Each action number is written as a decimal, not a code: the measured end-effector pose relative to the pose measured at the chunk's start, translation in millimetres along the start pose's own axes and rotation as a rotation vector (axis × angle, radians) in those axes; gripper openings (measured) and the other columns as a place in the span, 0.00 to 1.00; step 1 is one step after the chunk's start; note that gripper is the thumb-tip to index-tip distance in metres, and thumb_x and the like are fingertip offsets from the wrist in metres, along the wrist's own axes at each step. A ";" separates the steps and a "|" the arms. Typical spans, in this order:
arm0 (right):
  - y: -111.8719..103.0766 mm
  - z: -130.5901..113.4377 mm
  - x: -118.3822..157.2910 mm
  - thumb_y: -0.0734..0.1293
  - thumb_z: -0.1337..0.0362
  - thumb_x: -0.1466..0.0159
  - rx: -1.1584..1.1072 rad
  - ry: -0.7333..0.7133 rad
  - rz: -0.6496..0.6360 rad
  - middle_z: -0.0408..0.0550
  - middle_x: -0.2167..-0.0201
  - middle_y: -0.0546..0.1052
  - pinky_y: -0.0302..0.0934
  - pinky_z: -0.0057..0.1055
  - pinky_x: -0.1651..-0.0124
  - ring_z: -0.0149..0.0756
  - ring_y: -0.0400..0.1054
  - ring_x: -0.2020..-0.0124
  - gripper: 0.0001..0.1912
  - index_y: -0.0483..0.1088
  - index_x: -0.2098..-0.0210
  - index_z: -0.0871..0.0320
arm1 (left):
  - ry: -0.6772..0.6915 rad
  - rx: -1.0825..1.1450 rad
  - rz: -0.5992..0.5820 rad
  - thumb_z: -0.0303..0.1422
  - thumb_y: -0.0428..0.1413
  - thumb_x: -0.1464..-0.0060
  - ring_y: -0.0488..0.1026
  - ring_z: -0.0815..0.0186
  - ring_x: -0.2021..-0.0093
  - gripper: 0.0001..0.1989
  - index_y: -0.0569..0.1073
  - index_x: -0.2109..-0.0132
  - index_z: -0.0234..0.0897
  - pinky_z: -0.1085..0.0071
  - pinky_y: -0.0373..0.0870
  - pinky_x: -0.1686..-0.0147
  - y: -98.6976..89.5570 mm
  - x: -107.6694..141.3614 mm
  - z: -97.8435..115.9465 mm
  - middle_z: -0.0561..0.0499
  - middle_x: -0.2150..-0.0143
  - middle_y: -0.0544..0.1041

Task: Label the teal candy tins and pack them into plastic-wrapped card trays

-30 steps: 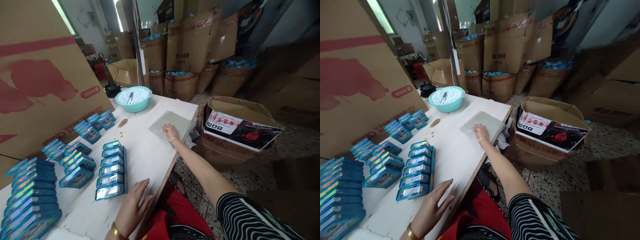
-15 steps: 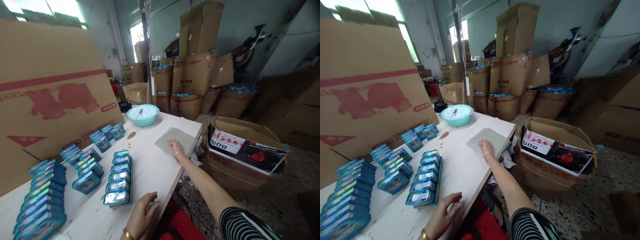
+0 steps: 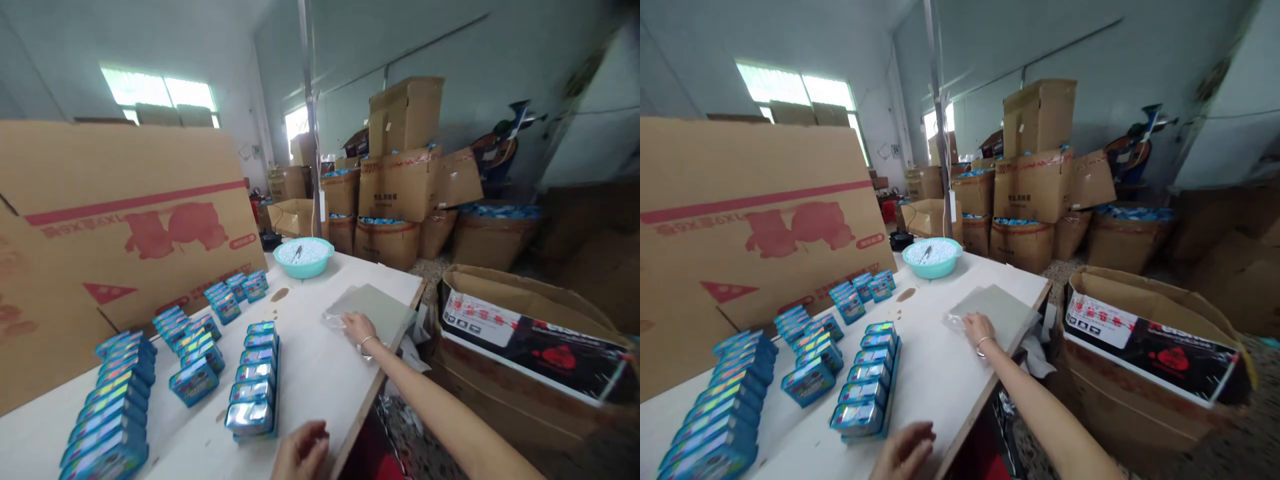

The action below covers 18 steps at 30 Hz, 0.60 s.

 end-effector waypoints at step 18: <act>23.6 -44.5 145.4 0.60 0.48 0.37 -0.633 -0.123 -0.104 0.49 0.69 0.76 0.64 0.39 0.50 0.41 0.70 0.56 0.20 0.70 0.74 0.56 | -0.131 0.398 0.418 0.52 0.63 0.69 0.63 0.74 0.86 0.26 0.62 0.81 0.36 0.77 0.60 0.87 15.3 -47.4 -1.3 0.56 0.86 0.67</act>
Point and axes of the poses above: each hand's wrist, its own x-axis away from the middle knuckle, its own y-axis out of the palm, z = x × y, the point moved 7 cm from there along -x, towards the middle knuckle
